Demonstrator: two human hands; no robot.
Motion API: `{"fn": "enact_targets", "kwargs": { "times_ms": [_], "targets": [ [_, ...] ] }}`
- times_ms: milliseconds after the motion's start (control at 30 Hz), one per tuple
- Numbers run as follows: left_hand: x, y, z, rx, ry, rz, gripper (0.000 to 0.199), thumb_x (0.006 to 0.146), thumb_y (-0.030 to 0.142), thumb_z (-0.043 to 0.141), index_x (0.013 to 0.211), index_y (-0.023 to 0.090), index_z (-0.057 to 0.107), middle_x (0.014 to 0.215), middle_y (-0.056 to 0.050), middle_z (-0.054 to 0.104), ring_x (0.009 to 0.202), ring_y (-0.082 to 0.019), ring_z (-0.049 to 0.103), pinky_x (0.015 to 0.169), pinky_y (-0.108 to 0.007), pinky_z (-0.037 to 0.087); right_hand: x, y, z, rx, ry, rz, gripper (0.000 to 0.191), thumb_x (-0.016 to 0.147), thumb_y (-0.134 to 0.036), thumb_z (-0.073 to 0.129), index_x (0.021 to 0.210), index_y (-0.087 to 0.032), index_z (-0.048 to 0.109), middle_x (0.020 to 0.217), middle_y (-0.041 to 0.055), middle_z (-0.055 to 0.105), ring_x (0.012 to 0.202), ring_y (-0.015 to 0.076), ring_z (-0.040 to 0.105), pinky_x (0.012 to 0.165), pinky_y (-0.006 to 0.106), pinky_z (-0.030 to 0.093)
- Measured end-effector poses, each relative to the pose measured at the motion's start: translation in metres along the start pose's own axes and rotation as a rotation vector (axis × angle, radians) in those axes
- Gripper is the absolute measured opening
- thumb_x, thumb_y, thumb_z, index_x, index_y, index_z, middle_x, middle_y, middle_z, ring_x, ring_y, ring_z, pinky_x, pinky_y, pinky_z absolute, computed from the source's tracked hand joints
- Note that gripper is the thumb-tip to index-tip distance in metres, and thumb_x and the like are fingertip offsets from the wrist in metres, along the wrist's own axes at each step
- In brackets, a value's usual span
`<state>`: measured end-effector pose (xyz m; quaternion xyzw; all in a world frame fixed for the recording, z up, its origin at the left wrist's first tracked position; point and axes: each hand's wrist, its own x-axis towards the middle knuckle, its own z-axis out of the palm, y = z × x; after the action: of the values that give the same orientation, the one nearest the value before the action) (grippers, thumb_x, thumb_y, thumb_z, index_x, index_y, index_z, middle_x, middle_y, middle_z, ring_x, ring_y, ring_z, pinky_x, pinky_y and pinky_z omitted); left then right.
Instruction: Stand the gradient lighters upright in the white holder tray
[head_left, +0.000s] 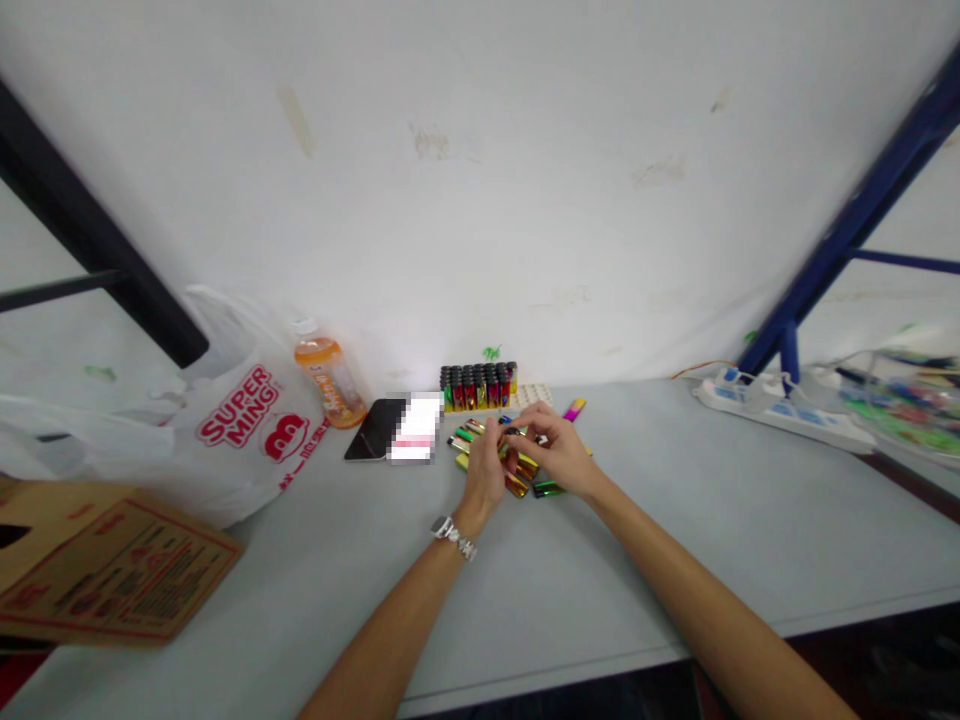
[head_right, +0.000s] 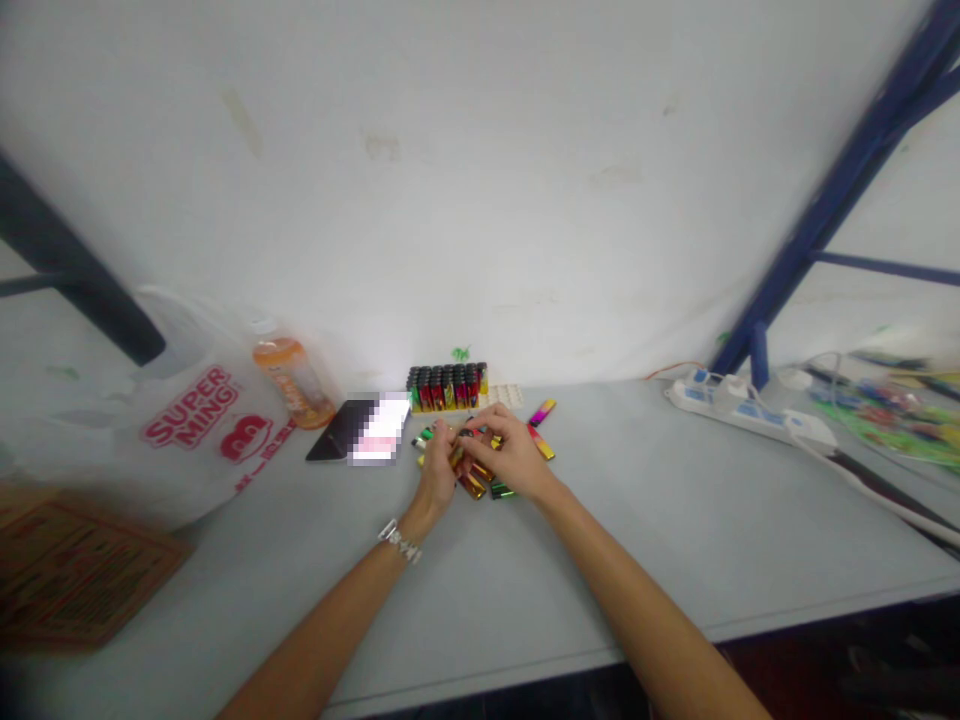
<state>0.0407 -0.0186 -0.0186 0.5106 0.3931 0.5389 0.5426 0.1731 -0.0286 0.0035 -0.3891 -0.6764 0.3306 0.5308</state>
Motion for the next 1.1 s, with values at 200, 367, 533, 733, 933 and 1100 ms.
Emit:
{"fn": "enact_targets", "kwargs": {
  "times_ms": [200,367,533,733,933,1100],
  "targets": [
    [-0.002,0.007,-0.003,0.143,0.041,0.119,0.065,0.091,0.071,0.029,0.09,0.017,0.065,0.075,-0.004,0.064,0.053,-0.014,0.052,0.05,-0.026,0.04,0.005,-0.006,-0.012,0.169,0.045,0.163,0.032,0.079,-0.046,0.072,0.096,-0.019,0.064,0.072,0.0014,0.065,0.059,0.0151,0.062,0.046,0.025,0.05],
    [0.004,0.008,-0.012,0.322,0.15,0.288,0.049,0.098,0.055,0.033,0.097,0.019,0.067,0.095,-0.008,0.066,0.086,-0.02,0.059,0.078,-0.031,0.047,0.027,0.001,-0.034,0.161,0.134,0.103,0.035,0.077,-0.047,0.072,0.096,-0.019,0.06,0.079,0.0024,0.067,0.073,0.0184,0.069,0.046,0.023,0.054],
    [0.006,0.011,-0.014,0.372,0.134,0.321,0.043,0.1,0.044,0.034,0.087,0.019,0.066,0.093,-0.007,0.064,0.089,-0.02,0.058,0.085,-0.031,0.044,0.068,0.027,-0.05,-0.147,0.068,0.039,0.025,0.081,-0.038,0.066,0.096,-0.018,0.065,0.085,0.0042,0.069,0.073,0.0172,0.066,0.049,0.024,0.055],
    [0.005,0.012,-0.014,0.394,0.108,0.345,0.045,0.101,0.04,0.03,0.081,0.02,0.065,0.091,-0.005,0.062,0.09,-0.019,0.057,0.087,-0.031,0.042,0.108,0.047,-0.051,-0.482,-0.018,-0.114,0.016,0.081,-0.018,0.064,0.094,-0.018,0.073,0.09,0.0046,0.074,0.075,0.0169,0.067,0.077,0.033,0.055],
    [0.006,0.012,-0.015,0.417,0.094,0.379,0.048,0.101,0.039,0.028,0.077,0.02,0.064,0.09,-0.006,0.062,0.091,-0.02,0.058,0.087,-0.032,0.042,0.117,0.045,-0.043,-0.638,-0.115,-0.109,0.02,0.082,-0.012,0.064,0.097,-0.018,0.076,0.096,0.0062,0.076,0.074,0.0179,0.068,0.079,0.031,0.052],
    [0.007,0.01,-0.016,0.448,0.108,0.367,0.05,0.101,0.039,0.026,0.075,0.02,0.064,0.09,-0.005,0.062,0.093,-0.02,0.059,0.088,-0.033,0.043,0.108,0.047,-0.037,-0.734,-0.03,-0.035,0.027,0.087,-0.018,0.063,0.113,-0.018,0.067,0.097,0.0062,0.076,0.078,0.0183,0.07,0.076,0.029,0.051]
  ]
}}
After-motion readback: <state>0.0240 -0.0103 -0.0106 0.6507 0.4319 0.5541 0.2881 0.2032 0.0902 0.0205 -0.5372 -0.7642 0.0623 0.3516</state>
